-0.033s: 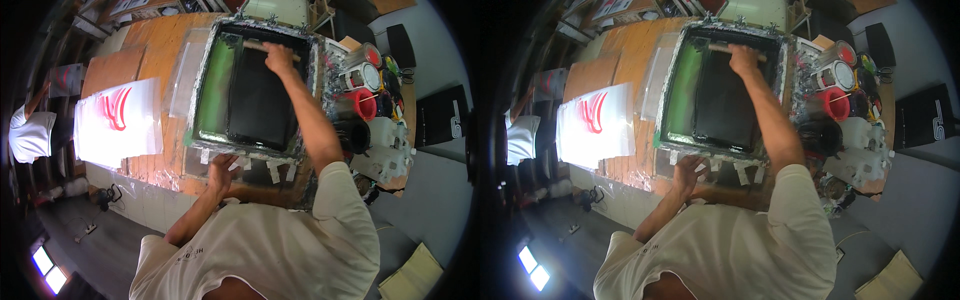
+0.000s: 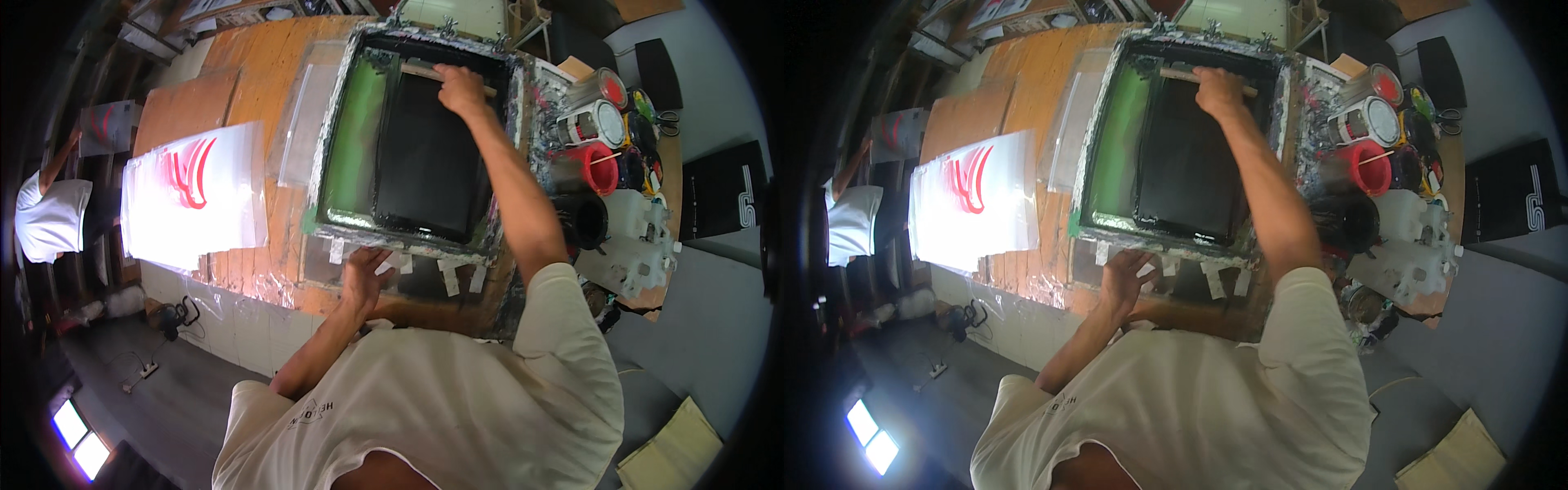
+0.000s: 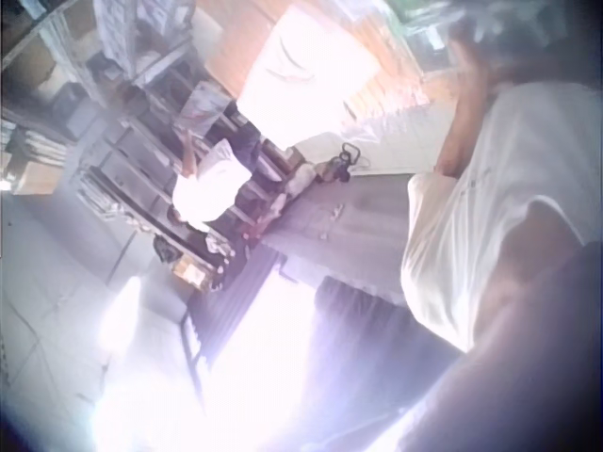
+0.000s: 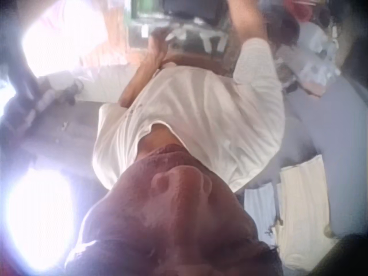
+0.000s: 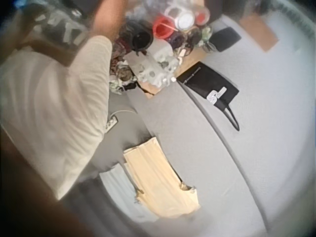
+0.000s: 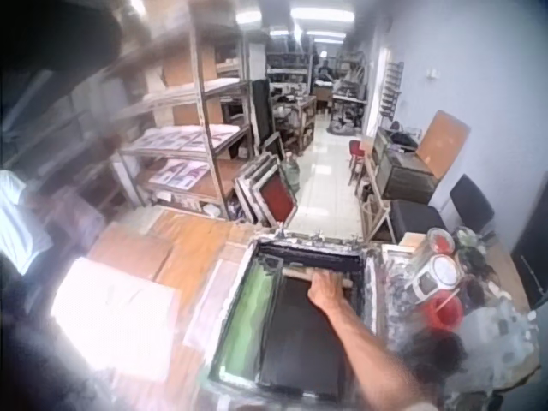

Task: The person performs screen printing on plastic bags by placing a bag on the printing table, lowering the screen, and using a squeegee to spread ink across the screen.

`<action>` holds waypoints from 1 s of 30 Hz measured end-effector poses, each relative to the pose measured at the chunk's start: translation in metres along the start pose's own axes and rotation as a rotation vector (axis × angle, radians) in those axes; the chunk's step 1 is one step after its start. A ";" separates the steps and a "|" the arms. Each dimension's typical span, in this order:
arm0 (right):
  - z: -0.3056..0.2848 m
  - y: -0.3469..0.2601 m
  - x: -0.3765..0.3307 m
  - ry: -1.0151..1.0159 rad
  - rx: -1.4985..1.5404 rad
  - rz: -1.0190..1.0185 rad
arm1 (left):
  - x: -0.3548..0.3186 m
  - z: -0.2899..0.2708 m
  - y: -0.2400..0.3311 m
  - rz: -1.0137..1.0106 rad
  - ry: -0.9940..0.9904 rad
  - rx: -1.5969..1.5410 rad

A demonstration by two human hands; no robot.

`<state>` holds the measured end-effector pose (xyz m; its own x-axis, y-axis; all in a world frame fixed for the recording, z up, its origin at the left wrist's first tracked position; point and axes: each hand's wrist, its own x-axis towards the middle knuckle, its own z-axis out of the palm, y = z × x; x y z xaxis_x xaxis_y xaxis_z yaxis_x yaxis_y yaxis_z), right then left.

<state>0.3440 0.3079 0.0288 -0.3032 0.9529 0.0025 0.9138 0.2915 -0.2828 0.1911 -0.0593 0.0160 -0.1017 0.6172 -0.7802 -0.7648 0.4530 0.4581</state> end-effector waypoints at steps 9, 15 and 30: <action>-0.048 -0.081 -0.234 -0.187 0.254 -0.161 | -0.013 -0.006 0.017 0.045 -0.105 -0.002; -0.082 -0.123 -0.280 0.198 -0.056 -0.240 | -0.040 0.021 0.053 0.109 -0.332 -0.044; -0.274 -0.122 -0.119 0.119 -0.007 -0.250 | 0.147 0.029 0.186 1.101 0.776 1.317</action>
<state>0.3425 0.1814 0.3262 -0.4860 0.8544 0.1838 0.8166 0.5189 -0.2529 0.0519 0.1344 -0.0011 -0.6561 0.7190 0.2293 0.7077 0.4807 0.5178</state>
